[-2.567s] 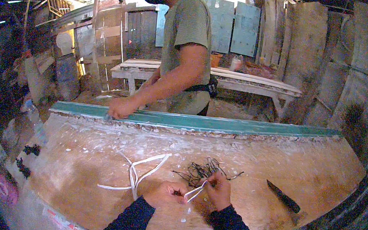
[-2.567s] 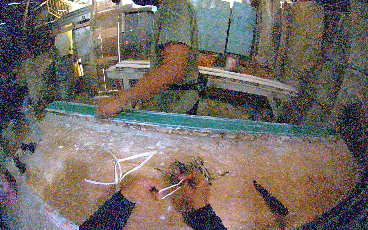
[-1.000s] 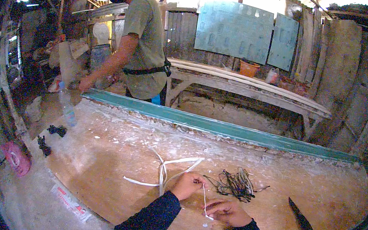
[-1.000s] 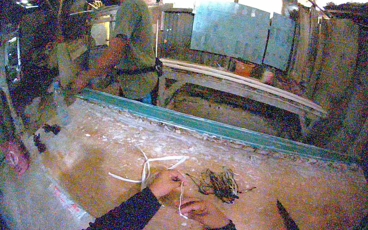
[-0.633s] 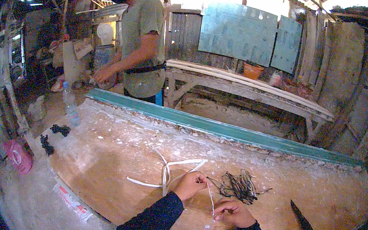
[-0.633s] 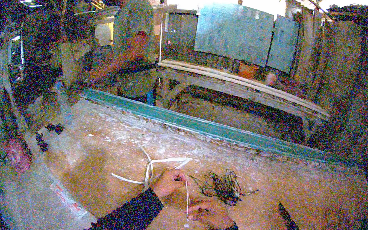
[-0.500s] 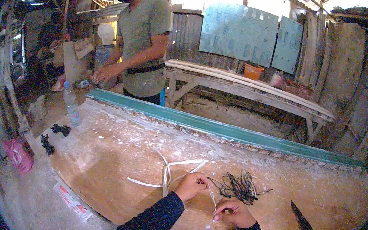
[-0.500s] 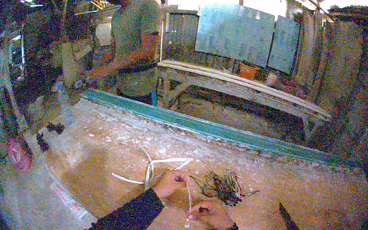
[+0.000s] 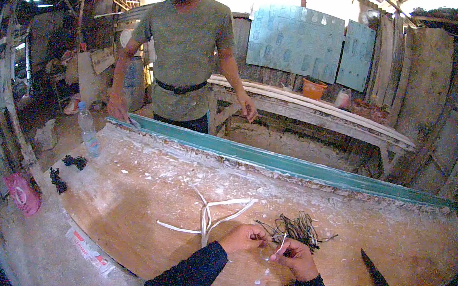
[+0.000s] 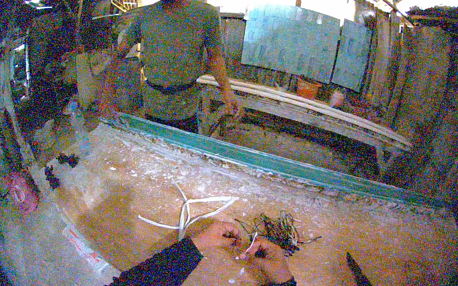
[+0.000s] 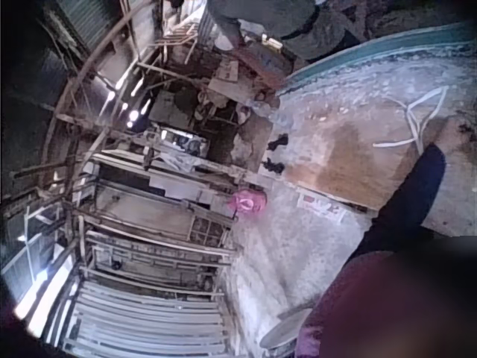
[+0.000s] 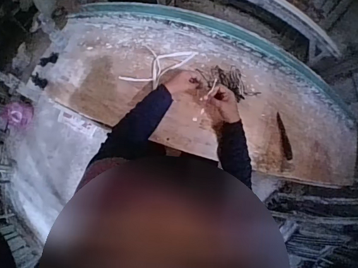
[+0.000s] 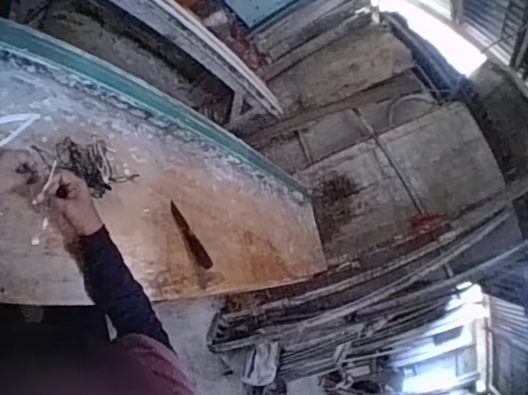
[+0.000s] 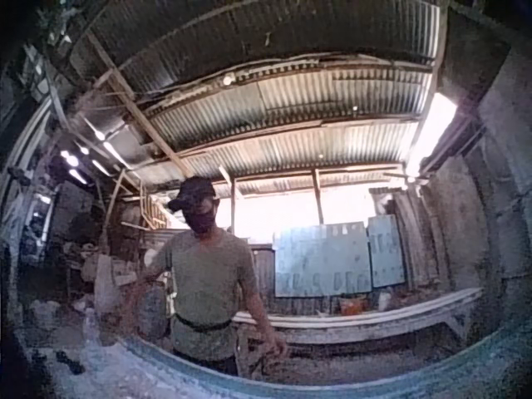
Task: The person ties white and black cables together by hand on a wooden workbench. The person repeatedly picks up cables, loops them, and secures them into bundles. A coworker in the background handles a long curved board, but the camera wearer focuses on cable tying throughout.
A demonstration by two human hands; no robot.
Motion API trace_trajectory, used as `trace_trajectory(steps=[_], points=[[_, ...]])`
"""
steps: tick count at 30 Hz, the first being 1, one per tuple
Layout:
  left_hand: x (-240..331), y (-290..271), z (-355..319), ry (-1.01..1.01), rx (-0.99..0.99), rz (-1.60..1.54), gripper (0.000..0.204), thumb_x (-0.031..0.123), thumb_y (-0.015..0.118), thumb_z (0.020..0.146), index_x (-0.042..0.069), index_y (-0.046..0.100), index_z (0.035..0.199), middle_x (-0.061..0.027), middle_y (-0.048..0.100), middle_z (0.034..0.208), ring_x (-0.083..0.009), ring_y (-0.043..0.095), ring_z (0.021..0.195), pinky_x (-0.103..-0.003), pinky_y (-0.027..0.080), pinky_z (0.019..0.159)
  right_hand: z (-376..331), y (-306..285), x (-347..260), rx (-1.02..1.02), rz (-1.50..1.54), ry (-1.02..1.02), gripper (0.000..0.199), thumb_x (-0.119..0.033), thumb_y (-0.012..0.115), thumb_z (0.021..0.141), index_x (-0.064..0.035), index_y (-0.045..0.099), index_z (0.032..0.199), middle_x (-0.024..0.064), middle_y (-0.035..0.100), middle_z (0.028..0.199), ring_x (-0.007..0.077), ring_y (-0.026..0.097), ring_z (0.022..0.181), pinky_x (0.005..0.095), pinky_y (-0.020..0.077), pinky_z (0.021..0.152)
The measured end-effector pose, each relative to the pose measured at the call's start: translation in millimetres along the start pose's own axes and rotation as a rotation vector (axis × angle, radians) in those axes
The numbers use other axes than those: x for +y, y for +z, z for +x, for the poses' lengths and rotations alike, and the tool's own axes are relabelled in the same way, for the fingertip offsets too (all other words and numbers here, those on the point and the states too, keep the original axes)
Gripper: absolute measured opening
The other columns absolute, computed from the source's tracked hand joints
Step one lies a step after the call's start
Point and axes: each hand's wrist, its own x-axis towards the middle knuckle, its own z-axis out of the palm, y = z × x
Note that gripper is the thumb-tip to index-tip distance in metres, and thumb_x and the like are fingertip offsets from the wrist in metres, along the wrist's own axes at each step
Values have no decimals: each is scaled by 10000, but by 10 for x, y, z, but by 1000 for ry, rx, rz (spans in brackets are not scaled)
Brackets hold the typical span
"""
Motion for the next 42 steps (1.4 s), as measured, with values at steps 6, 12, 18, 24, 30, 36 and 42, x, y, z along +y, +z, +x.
trace_trajectory(steps=[6, 12, 18, 24, 30, 36, 42], points=[[20, -9, 2, 36, -53, 88, 98, 32, 564, 740, 17, 585, 835, -27, 581, 756, -81, 522, 695, -233, 433, 626, -8, -27, 48, -68, -27, 30, 107, 8, 615, 692, -54, 528, 702, 39, 548, 726, 156, 566, 743, 290, 452, 709], [130, -23, -29, 77, -144, 82, 91, 75, 556, 754, 33, 566, 835, -33, 573, 788, -145, 545, 758, -272, 437, 703, -21, 6, 25, -38, -27, 68, 109, 4, 638, 683, -45, 542, 703, 25, 566, 736, 118, 545, 725, 252, 432, 687], [175, -32, -36, 5, -317, 2, 127, 119, 627, 734, 26, 590, 813, -10, 593, 764, -79, 522, 737, -227, 411, 693, 2, -12, 46, -65, -79, 21, 121, -45, 645, 691, -63, 535, 739, 38, 588, 770, 148, 556, 753, 263, 440, 701], [202, -19, -34, 33, -398, -110, 125, 160, 624, 752, 40, 587, 754, 8, 575, 722, -68, 506, 692, -212, 400, 662, 21, -65, 98, 134, -154, -81, 131, 23, 581, 699, -65, 499, 751, 28, 559, 755, 144, 529, 722, 256, 439, 674], [335, 188, -99, 78, -501, -102, 154, 179, 606, 771, 35, 555, 757, 14, 516, 687, -66, 469, 665, -220, 387, 630, 95, 7, 23, 593, -290, -245, 108, 18, 564, 707, -47, 484, 739, 5, 512, 722, 95, 480, 642, 222, 396, 596], [363, 286, -90, 121, -534, -61, 214, 243, 586, 786, 40, 523, 759, 13, 462, 672, -75, 427, 658, -227, 364, 627, 122, -50, -33, 533, -60, -296, 153, -21, 564, 735, -33, 576, 888, 38, 561, 777, 123, 509, 714, 238, 403, 642], [479, 149, -117, -35, -440, -12, 222, 258, 589, 781, 40, 556, 806, 7, 513, 736, -82, 463, 706, -228, 372, 670, 130, -231, 115, 661, -493, -293, 88, -67, 587, 743, -17, 585, 816, 86, 563, 769, 161, 525, 714, 247, 409, 630]])
